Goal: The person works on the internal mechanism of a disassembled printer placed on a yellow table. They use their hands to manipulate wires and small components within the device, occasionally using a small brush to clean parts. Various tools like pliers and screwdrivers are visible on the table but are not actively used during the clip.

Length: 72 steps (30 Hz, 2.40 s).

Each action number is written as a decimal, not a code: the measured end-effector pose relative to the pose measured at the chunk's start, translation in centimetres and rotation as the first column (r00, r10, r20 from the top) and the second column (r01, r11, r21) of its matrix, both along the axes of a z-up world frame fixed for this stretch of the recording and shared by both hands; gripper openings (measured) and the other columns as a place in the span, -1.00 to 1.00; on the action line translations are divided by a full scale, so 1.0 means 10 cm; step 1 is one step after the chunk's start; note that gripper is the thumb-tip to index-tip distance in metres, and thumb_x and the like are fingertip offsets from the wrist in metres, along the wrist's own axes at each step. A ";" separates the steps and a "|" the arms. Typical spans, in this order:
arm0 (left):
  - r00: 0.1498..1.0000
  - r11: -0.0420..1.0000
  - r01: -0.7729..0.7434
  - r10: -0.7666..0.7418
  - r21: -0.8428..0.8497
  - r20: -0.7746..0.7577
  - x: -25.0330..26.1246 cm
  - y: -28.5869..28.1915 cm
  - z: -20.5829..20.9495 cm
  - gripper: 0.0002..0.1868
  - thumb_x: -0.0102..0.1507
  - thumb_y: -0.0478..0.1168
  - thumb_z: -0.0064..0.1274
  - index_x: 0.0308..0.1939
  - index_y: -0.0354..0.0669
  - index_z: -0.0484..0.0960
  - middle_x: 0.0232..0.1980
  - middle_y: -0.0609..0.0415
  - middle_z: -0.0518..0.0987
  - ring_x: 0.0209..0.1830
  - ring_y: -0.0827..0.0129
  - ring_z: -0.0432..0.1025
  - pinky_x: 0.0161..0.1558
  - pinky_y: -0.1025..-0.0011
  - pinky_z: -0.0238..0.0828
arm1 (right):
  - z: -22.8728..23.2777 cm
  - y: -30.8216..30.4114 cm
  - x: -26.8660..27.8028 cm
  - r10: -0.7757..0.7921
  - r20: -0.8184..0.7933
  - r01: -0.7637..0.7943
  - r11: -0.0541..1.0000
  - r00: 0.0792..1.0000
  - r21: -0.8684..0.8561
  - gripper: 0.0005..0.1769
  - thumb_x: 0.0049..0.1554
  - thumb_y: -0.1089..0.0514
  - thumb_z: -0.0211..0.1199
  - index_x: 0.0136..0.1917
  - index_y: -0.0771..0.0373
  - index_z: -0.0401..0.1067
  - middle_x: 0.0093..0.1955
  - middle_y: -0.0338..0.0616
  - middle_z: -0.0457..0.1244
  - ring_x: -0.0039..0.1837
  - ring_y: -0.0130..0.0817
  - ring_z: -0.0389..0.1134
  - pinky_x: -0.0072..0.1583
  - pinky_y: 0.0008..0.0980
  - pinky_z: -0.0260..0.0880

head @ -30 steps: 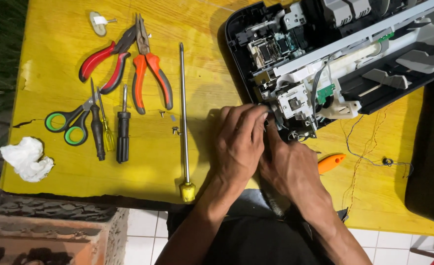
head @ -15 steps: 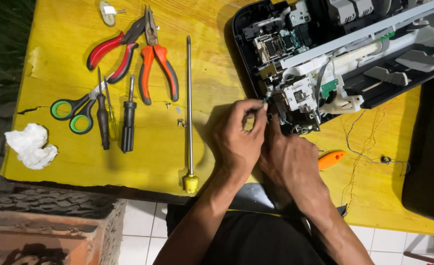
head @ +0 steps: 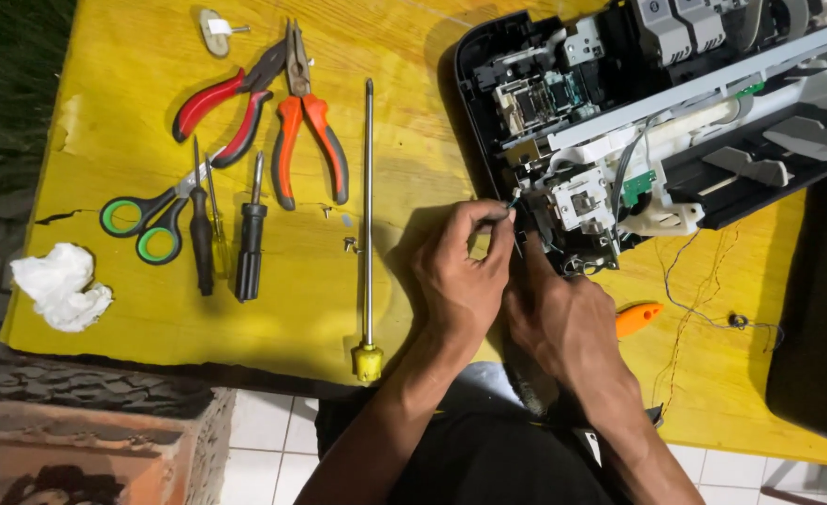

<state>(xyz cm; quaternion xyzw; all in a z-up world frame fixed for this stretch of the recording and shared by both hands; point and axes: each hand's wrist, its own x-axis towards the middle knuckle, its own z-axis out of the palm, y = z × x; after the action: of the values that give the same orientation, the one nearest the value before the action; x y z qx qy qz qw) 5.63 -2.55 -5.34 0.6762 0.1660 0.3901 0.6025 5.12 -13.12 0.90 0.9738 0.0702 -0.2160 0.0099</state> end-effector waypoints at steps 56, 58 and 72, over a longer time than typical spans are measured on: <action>0.923 0.829 0.364 -0.261 0.423 -0.283 0.01 0.04 -0.09 -0.85 0.30 -0.16 0.10 -0.16 -0.10 0.72 -0.18 0.00 0.50 -0.20 -0.03 0.47 -0.14 0.12 0.46 | 0.14 -0.10 -0.10 0.028 0.073 -0.047 0.959 0.997 0.279 -0.43 0.13 0.02 0.21 0.39 0.18 0.41 -0.55 0.15 0.32 -0.23 0.36 0.44 -0.05 0.24 0.42; 0.900 0.841 0.407 -0.304 0.356 -0.312 0.05 -0.02 -0.17 -0.85 0.31 -0.18 0.08 -0.14 -0.11 0.72 -0.16 -0.03 0.50 -0.16 -0.08 0.48 -0.11 0.09 0.47 | 0.11 -0.12 -0.08 0.024 0.081 -0.047 0.954 0.996 0.296 -0.40 0.13 0.01 0.21 0.41 0.18 0.39 -0.55 0.17 0.32 -0.22 0.36 0.44 -0.06 0.25 0.41; 0.915 0.876 0.357 -0.257 0.324 -0.312 0.11 -0.06 -0.17 -0.89 0.25 -0.28 0.18 -0.15 -0.18 0.68 -0.22 0.00 0.48 -0.22 0.01 0.56 -0.21 0.26 0.56 | 0.07 -0.18 -0.08 0.005 0.058 -0.023 0.946 0.998 0.322 -0.30 0.10 -0.04 0.22 0.52 -0.02 0.33 -0.59 0.10 0.31 -0.23 0.29 0.45 -0.08 0.24 0.41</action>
<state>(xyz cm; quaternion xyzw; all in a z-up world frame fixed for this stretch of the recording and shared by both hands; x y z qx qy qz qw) 6.71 -3.17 -7.02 0.8414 0.0555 0.2213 0.4899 4.36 -14.90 1.65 0.9675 0.1112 -0.1739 -0.1462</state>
